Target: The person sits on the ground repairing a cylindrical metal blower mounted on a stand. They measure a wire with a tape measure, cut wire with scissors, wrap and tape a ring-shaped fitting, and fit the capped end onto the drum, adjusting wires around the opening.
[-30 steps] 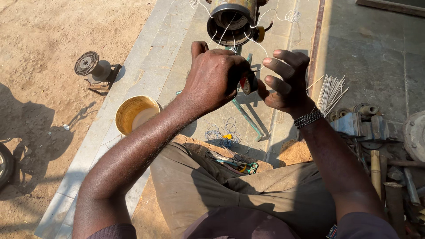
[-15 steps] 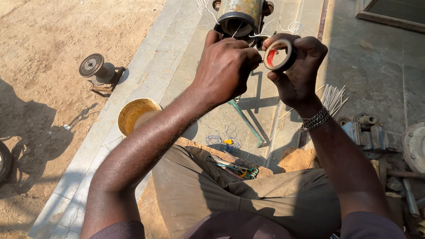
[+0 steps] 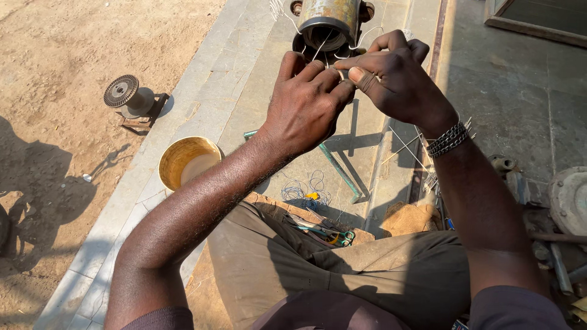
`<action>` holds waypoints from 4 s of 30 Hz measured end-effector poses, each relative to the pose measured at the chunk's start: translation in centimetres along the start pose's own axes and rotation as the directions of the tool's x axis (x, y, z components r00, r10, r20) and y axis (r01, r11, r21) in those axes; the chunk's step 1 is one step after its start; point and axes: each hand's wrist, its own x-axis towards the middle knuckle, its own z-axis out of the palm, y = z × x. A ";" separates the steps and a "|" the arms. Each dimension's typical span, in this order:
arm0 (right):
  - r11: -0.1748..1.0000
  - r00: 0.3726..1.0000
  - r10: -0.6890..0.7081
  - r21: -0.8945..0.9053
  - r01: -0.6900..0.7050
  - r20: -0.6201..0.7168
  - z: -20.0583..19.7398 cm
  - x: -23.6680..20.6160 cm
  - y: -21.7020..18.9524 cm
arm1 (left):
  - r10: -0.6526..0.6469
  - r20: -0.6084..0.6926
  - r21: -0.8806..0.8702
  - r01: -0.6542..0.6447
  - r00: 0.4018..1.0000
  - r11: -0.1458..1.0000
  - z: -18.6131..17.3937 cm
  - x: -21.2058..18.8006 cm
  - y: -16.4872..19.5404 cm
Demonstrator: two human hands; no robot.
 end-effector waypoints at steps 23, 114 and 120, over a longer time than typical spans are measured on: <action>0.700 0.937 -0.051 0.656 0.280 -0.346 2.9 -0.9 -0.6 | -0.212 0.225 -0.366 0.284 0.951 0.886 -0.9 0.9 -1.1; 0.933 0.933 -0.356 0.033 0.357 -0.044 1.7 3.0 1.2 | -0.014 0.191 -0.344 0.080 0.981 0.936 0.0 -2.3 -4.0; 0.943 0.943 -0.332 0.025 0.332 -0.010 1.2 3.0 1.3 | -0.501 0.217 -0.568 0.525 0.838 0.634 2.1 -1.3 -5.5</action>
